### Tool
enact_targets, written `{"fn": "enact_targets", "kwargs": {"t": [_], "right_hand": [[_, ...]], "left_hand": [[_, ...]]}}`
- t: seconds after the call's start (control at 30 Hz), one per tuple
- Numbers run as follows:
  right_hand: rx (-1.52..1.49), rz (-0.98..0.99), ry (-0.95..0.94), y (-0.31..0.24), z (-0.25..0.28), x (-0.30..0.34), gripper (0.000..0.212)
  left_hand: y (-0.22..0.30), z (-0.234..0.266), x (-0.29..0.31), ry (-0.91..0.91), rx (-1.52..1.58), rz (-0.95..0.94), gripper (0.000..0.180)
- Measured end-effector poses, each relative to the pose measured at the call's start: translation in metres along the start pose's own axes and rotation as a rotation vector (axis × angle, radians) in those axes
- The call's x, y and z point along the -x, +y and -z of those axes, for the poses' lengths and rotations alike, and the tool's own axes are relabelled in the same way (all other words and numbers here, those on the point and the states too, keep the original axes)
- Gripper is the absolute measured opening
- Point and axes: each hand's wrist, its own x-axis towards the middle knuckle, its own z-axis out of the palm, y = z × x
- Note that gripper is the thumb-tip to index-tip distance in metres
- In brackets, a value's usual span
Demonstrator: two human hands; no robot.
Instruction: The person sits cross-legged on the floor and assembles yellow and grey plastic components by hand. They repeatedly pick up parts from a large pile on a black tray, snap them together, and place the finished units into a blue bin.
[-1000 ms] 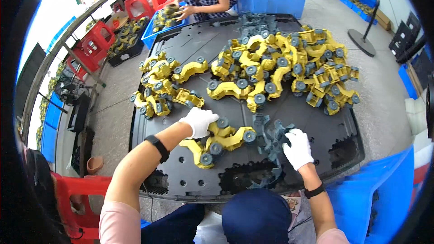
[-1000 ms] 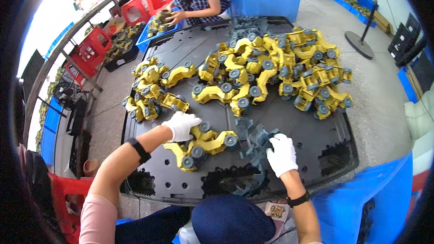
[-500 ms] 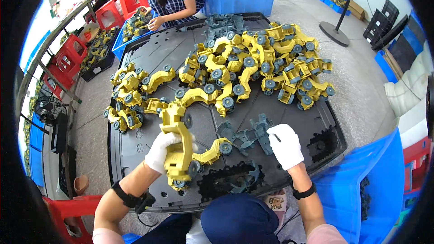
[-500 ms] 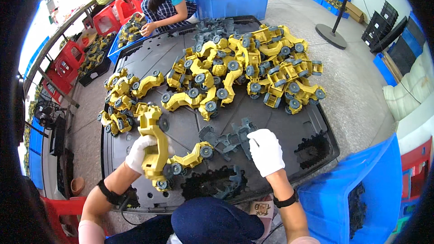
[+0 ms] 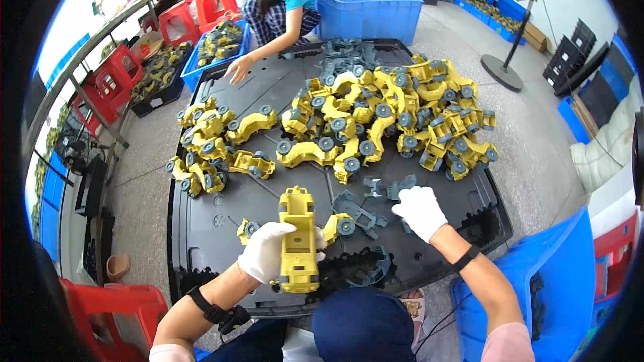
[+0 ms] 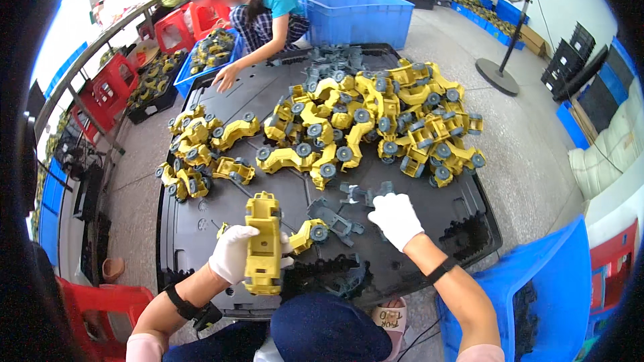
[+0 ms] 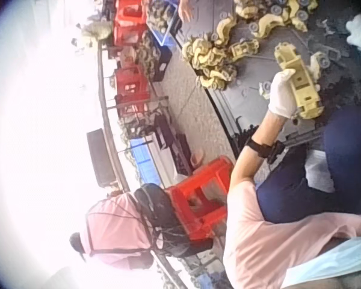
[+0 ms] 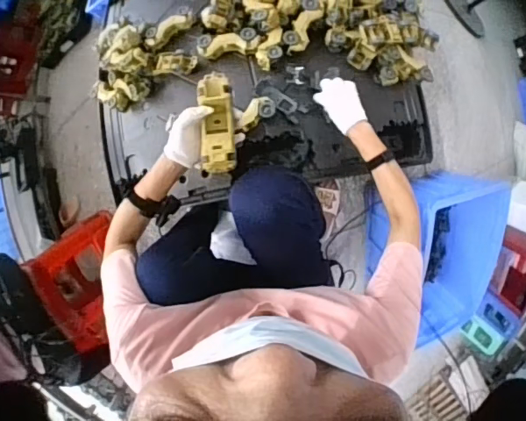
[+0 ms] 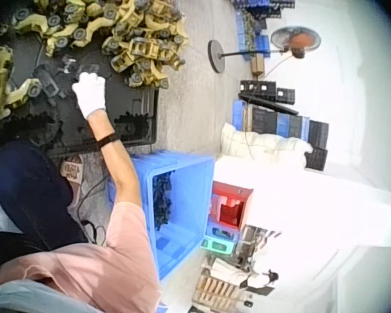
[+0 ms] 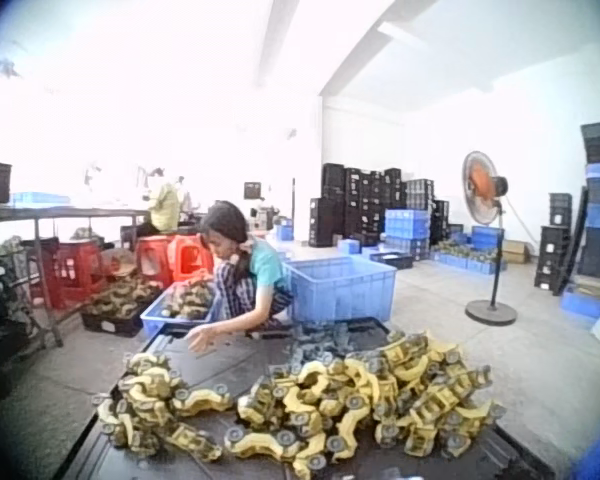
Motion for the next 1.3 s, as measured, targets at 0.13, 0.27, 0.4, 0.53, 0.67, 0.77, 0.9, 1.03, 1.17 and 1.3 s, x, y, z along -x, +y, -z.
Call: {"fn": "enact_targets", "kwargs": {"t": [0.13, 0.27, 0.4, 0.53, 0.67, 0.77, 0.9, 1.03, 1.17, 1.3], "right_hand": [[0.066, -0.222, 0.113, -0.01, 0.012, 0.0, 0.012], [-0.322, -0.342, 0.45, -0.029, 0.012, -0.008, 0.02], [-2.03, -0.567, 0.069, -0.059, 0.012, -0.009, 0.029], [-2.07, -0.319, -0.071, -0.098, 0.03, -0.004, 0.043], [-2.207, -0.377, -0.161, -0.105, 0.06, -0.008, 0.062], [-2.206, -0.322, -0.111, -0.109, 0.065, -0.002, 0.077], [-1.774, -0.652, 0.06, -0.132, 0.065, -0.008, 0.063], [-1.61, -0.601, 0.488, -0.124, 0.071, -0.012, 0.016], [-1.831, -0.461, 0.007, -0.101, 0.101, 0.014, 0.026], [-1.808, -0.317, -0.27, -0.096, 0.102, 0.014, 0.048]], "left_hand": [[-0.007, 0.015, -0.009, -0.032, -0.058, 0.031, 0.051], [-0.019, 0.013, -0.006, 0.032, -0.122, 0.038, 0.05], [-0.027, -0.003, -0.02, -0.111, -0.229, 0.016, 0.053], [-0.031, -0.016, -0.022, -0.165, -0.277, -0.063, 0.069], [-0.027, -0.019, -0.016, -0.159, -0.169, -0.067, 0.068], [-0.026, -0.02, -0.015, -0.164, -0.124, -0.024, 0.066], [-0.033, -0.004, -0.025, -0.207, -0.134, -0.012, 0.069], [-0.032, -0.007, -0.027, -0.201, -0.234, -0.105, 0.074], [-0.021, -0.016, -0.02, -0.1, -0.337, -0.201, 0.079], [-0.023, -0.016, -0.025, -0.106, -0.358, -0.211, 0.093]]}}
